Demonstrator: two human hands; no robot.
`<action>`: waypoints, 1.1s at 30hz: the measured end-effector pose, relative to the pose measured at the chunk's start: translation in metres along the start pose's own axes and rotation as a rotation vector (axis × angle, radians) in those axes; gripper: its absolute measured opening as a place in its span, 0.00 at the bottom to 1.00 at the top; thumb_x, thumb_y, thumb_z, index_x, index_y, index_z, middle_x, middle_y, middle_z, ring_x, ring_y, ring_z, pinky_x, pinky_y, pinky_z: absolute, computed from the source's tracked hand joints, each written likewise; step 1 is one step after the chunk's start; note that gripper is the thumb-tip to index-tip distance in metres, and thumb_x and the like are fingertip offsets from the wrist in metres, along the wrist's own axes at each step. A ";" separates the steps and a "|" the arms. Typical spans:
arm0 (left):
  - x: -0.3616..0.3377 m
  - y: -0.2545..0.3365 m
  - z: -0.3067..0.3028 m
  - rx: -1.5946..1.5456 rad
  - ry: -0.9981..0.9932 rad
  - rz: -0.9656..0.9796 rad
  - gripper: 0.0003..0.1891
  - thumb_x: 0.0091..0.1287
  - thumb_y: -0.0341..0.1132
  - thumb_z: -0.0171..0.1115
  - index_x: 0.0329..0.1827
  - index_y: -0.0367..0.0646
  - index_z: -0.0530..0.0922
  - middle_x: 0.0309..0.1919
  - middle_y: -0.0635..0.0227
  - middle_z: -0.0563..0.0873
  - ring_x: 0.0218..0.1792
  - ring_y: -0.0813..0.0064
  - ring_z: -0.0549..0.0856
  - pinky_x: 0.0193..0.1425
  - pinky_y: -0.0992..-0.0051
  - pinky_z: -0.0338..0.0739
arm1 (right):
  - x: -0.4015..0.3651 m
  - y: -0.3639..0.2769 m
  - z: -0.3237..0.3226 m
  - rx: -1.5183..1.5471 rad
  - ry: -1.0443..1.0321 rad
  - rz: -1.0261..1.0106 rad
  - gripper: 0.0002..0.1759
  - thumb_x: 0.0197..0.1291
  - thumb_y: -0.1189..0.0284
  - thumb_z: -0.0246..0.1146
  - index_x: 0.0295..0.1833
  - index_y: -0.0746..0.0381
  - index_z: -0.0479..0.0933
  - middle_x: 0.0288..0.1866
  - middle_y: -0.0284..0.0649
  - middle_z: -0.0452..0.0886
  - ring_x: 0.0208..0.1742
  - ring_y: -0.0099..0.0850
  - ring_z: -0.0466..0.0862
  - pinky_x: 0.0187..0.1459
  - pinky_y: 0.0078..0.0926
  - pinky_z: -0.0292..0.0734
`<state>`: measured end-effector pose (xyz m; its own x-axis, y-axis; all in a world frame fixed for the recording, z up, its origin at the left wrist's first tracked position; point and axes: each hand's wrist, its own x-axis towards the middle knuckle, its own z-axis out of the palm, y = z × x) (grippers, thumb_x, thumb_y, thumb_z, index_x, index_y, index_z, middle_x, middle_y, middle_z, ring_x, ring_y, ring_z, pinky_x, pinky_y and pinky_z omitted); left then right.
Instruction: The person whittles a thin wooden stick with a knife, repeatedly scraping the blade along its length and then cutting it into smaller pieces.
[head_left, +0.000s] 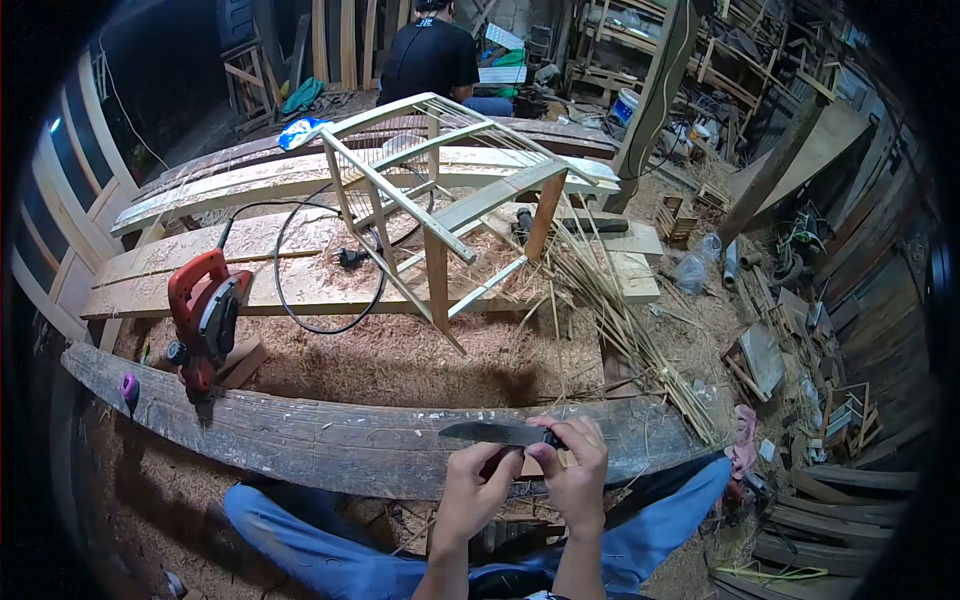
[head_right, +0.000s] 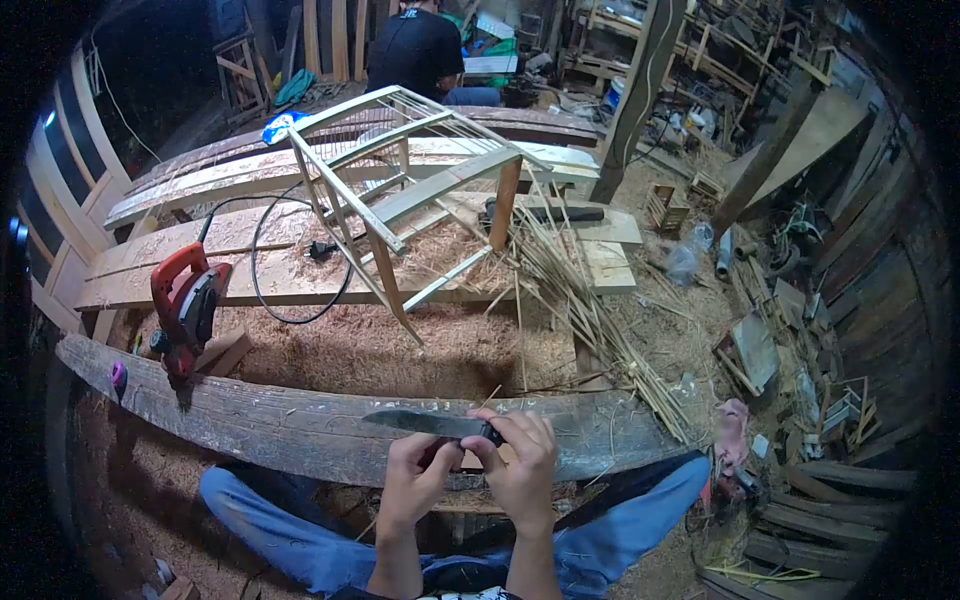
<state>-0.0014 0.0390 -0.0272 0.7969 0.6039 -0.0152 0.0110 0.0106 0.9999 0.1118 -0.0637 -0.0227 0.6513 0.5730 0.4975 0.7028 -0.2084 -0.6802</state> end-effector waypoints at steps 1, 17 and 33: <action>0.000 0.000 0.002 0.000 -0.003 -0.001 0.06 0.73 0.24 0.59 0.40 0.30 0.83 0.29 0.73 0.84 0.31 0.87 0.79 0.33 0.81 0.73 | 0.000 0.001 -0.003 -0.002 0.002 0.002 0.22 0.58 0.50 0.71 0.46 0.58 0.87 0.36 0.37 0.84 0.38 0.39 0.79 0.44 0.37 0.71; 0.011 -0.009 0.025 -0.139 -0.096 -0.013 0.08 0.79 0.31 0.56 0.49 0.33 0.78 0.28 0.74 0.80 0.31 0.87 0.77 0.36 0.81 0.73 | -0.011 0.009 -0.009 0.455 0.061 0.513 0.18 0.62 0.65 0.75 0.48 0.67 0.81 0.36 0.33 0.79 0.38 0.20 0.77 0.40 0.22 0.74; 0.000 0.020 -0.019 0.771 0.049 0.339 0.10 0.63 0.33 0.73 0.47 0.49 0.88 0.36 0.71 0.88 0.42 0.68 0.85 0.57 0.62 0.71 | 0.008 0.031 -0.036 0.641 0.357 0.612 0.12 0.66 0.71 0.72 0.31 0.61 0.78 0.26 0.22 0.72 0.27 0.13 0.65 0.30 0.18 0.56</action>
<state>-0.0127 0.0541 -0.0076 0.8046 0.5103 0.3035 0.1997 -0.7140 0.6711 0.1491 -0.0943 -0.0201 0.9773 0.2108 0.0208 -0.0098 0.1428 -0.9897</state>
